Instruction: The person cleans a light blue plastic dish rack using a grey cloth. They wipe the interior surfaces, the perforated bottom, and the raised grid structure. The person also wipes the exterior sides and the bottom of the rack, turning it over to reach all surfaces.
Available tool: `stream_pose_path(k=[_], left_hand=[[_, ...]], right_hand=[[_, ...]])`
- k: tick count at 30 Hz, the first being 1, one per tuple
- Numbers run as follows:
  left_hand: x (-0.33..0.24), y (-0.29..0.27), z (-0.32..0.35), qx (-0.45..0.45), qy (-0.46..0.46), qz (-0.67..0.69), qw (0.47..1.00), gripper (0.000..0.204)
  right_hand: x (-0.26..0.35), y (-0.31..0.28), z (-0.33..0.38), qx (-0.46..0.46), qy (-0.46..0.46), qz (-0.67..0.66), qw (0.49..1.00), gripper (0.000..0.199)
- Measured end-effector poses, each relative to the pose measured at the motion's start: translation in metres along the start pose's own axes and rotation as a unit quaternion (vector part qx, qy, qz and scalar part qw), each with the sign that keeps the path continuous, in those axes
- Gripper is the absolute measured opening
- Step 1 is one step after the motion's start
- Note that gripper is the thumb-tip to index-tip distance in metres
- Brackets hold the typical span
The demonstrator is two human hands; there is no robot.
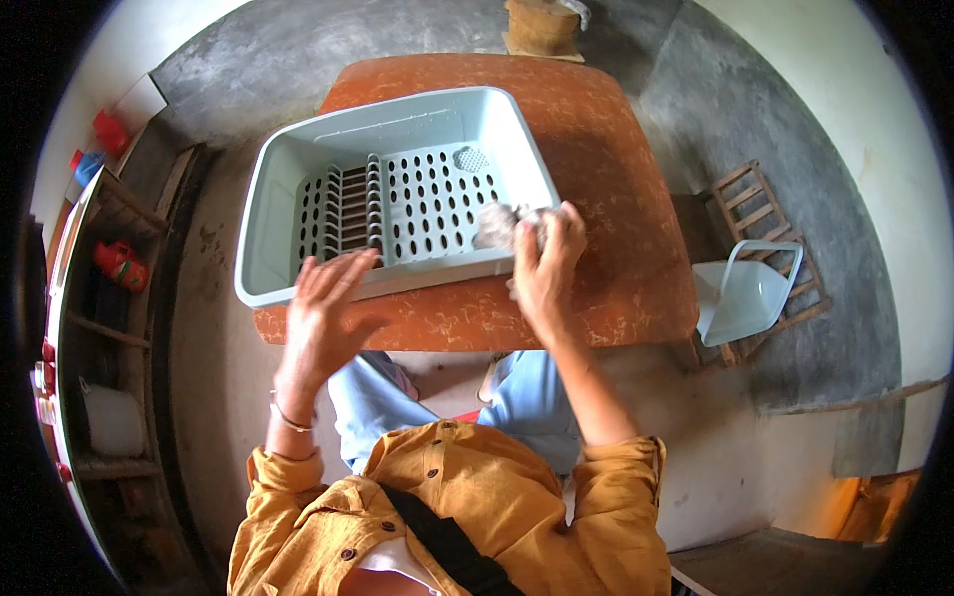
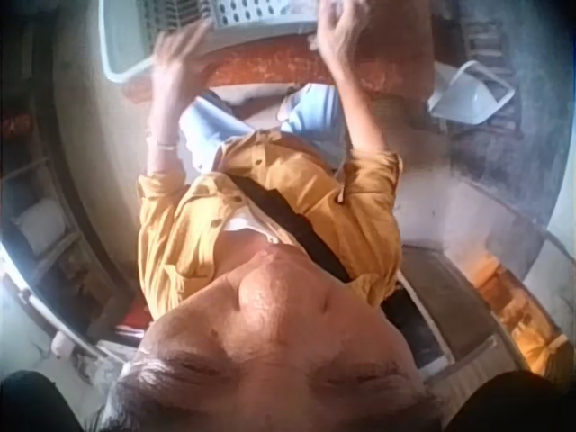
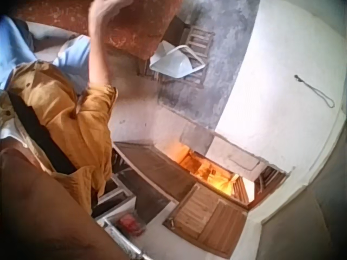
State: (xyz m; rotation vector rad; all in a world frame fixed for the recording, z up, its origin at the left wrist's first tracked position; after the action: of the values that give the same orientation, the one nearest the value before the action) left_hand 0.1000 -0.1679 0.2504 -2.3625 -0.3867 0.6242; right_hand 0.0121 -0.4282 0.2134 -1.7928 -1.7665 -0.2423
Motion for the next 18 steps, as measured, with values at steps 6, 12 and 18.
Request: stream_pose_path(k=[6, 12, 18], left_hand=[[-0.035, 0.058, -0.010, -0.103, -0.002, 0.024, 0.994, 0.049], [-0.020, 0.052, 0.001, -0.126, 0.017, 0.033, 0.991, 0.047], [-0.004, 0.044, 0.003, -0.103, 0.030, 0.069, 0.992, 0.049]], right_hand=[[0.042, -0.025, 0.017, 0.067, -0.024, -0.032, 0.997, 0.022], [-0.004, 0.000, -0.026, 0.144, 0.017, -0.117, 0.982, 0.017], [-0.070, 0.065, -0.086, 0.114, 0.028, -0.101, 0.988, 0.018]])
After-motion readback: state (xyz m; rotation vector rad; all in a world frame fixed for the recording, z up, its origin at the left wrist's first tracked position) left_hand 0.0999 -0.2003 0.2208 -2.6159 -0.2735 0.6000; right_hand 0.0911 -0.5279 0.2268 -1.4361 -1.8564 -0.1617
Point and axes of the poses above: each hand's wrist, its own z-axis away from the middle knuckle, its own y-axis out of the palm, x = y × z, the point moved 4 cm from there along -z, towards the middle knuckle, and after that the axes turned 15 degrees about -x, right-handed, at the moved point
